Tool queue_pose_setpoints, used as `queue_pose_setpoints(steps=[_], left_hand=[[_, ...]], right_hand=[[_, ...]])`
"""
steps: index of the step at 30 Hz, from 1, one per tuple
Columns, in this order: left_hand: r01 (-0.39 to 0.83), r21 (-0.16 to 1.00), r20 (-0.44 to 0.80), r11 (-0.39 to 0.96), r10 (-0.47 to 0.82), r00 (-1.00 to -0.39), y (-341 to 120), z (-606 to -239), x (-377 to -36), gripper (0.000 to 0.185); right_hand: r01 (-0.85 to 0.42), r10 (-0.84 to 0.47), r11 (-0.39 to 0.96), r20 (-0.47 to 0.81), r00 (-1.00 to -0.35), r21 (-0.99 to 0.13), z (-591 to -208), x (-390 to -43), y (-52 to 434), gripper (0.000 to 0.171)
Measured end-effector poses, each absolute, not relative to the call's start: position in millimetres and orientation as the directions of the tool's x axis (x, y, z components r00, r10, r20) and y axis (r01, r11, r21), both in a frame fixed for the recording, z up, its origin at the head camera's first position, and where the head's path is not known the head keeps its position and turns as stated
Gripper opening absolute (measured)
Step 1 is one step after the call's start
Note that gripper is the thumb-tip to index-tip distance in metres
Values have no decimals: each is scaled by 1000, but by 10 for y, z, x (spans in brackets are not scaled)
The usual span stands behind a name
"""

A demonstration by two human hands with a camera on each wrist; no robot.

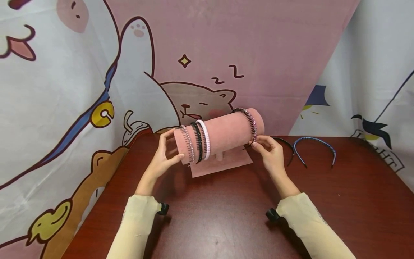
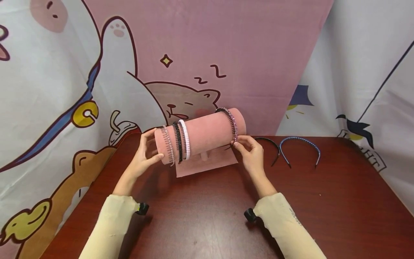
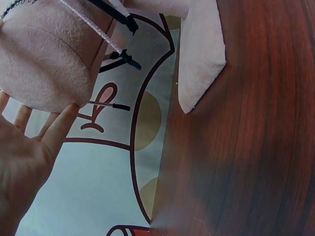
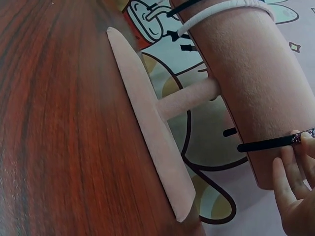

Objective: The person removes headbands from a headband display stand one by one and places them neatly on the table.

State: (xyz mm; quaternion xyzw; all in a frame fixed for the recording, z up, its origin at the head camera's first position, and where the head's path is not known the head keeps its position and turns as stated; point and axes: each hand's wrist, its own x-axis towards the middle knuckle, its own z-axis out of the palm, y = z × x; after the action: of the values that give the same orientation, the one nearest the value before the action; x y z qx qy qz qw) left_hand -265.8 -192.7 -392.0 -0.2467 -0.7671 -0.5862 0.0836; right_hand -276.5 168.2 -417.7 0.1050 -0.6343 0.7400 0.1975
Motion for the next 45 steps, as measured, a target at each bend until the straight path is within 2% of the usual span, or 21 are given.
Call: queue_pose_setpoints(steps=[9, 18, 24, 34, 45], left_hand=[[482, 856, 426, 185, 274, -862, -1923, -3923, -2654, 85], [493, 854, 441, 163, 275, -854, -1926, -3939, -2660, 85], [496, 858, 450, 136, 269, -851, -1935, -3947, -2660, 86], [497, 856, 448, 143, 275, -851, -1925, -3927, -2641, 86], [508, 844, 459, 175, 256, -851, -1935, -3912, -2653, 85]], right_hand=[[-408, 221, -84, 382, -897, -909, -4157, -2754, 1775, 16], [-372, 256, -129, 331, -908, -919, -4165, -2776, 1838, 15], [-402, 298, -134, 350, -888, -906, -4181, -2808, 1886, 10], [-449, 415, -202, 339, -844, -871, -4189, -2851, 2114, 16], [-463, 456, -123, 364, -812, -878, -4088, -2629, 2503, 14]])
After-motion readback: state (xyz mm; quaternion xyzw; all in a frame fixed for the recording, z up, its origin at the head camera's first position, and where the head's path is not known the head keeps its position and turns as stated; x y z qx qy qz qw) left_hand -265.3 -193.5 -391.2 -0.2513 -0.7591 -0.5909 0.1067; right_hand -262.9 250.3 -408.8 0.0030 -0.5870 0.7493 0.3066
